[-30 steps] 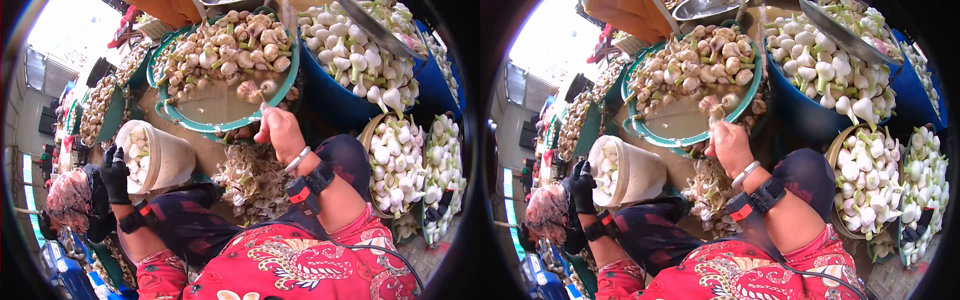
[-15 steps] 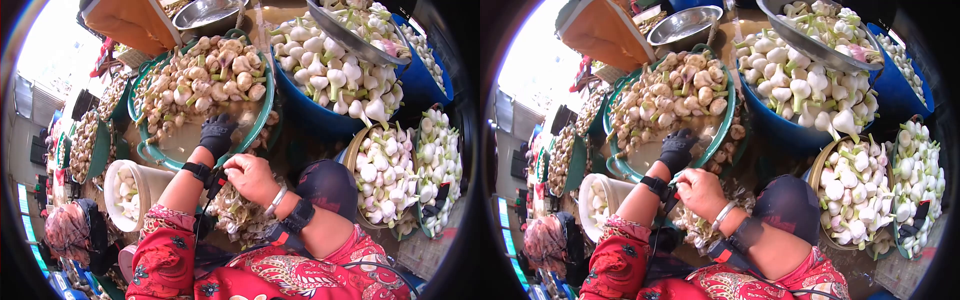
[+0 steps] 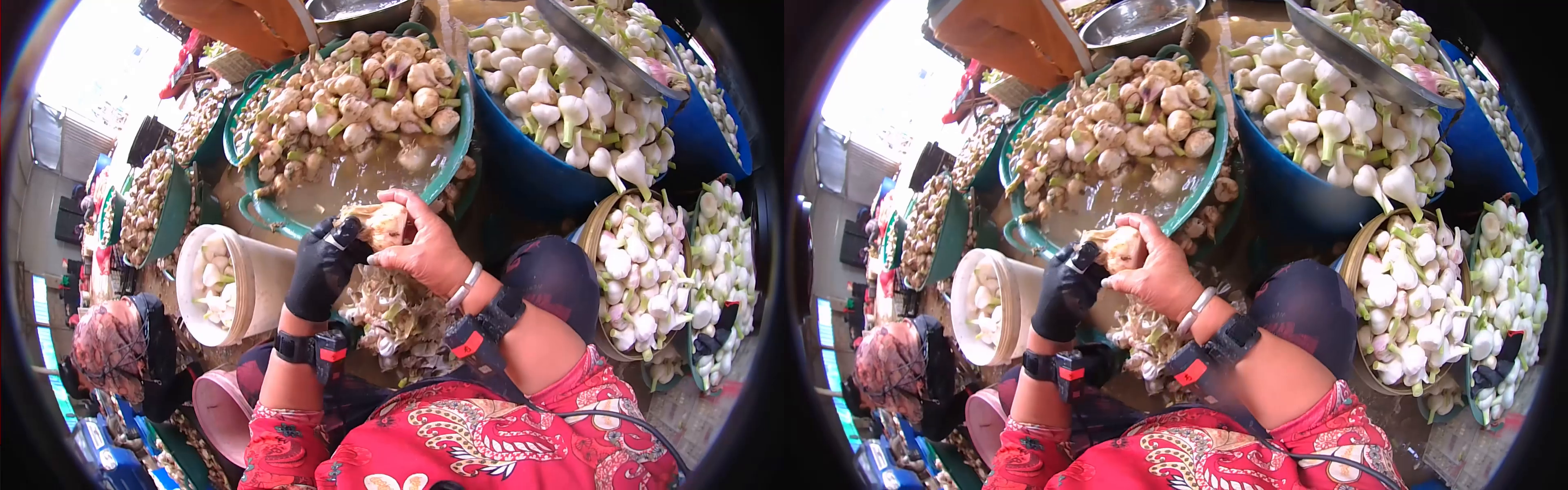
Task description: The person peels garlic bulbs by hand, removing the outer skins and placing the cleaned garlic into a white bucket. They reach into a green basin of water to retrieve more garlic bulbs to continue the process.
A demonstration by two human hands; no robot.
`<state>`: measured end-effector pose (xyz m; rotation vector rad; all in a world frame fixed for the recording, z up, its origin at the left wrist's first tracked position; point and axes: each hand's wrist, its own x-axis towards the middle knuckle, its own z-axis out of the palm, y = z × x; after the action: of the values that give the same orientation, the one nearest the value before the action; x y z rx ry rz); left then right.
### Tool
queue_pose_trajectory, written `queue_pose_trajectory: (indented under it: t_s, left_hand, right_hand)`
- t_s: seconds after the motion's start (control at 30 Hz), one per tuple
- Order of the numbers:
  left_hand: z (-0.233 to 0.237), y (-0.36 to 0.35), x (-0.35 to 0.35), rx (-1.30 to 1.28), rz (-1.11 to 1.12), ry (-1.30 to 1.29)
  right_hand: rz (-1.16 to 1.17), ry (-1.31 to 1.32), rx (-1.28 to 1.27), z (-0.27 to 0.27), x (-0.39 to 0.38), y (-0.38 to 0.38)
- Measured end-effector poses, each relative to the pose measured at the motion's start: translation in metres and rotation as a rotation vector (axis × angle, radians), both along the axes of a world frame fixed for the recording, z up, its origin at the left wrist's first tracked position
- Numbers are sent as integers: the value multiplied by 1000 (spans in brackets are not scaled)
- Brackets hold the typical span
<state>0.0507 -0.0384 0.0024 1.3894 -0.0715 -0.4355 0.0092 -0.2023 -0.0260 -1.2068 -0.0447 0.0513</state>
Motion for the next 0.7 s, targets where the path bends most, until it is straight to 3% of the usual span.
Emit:
queue_pose_trajectory:
  t_s: [0.1, 0.27, 0.33, 0.4, 0.47, 0.5, 0.53, 0.6, 0.67, 0.7]
  left_hand:
    - [20, 14, -10, 26, 5, 120]
    - [4, 14, -31, -138, 98, 164]
    - [-8, 19, -35, 254, 66, -164]
    - [-19, 21, -42, 245, 86, -126]
    - [-58, 34, -50, 598, -23, -313]
    - [-55, 35, -59, 926, -134, -462]
    - [-83, 48, -69, 861, -274, -297]
    - [-57, 31, -88, 1179, -492, -361]
    - [-59, 45, -76, 1053, -368, -330]
    - [-51, 46, -67, 764, -201, -206]
  right_hand:
    - [59, 96, 347, 4, -9, 7]
    - [62, 139, 397, 2, -14, 5]
    - [304, 247, 625, -3, -9, -2]
    - [332, 193, 612, -4, -7, -5]
    - [291, 306, 657, -5, -9, -10]
    - [267, 267, 680, -8, -8, -10]
    - [265, 266, 683, -4, -9, -12]
    - [274, 391, 674, 6, -12, -16]
    - [267, 359, 678, -5, -10, -12]
    - [260, 315, 648, -5, -11, -11]
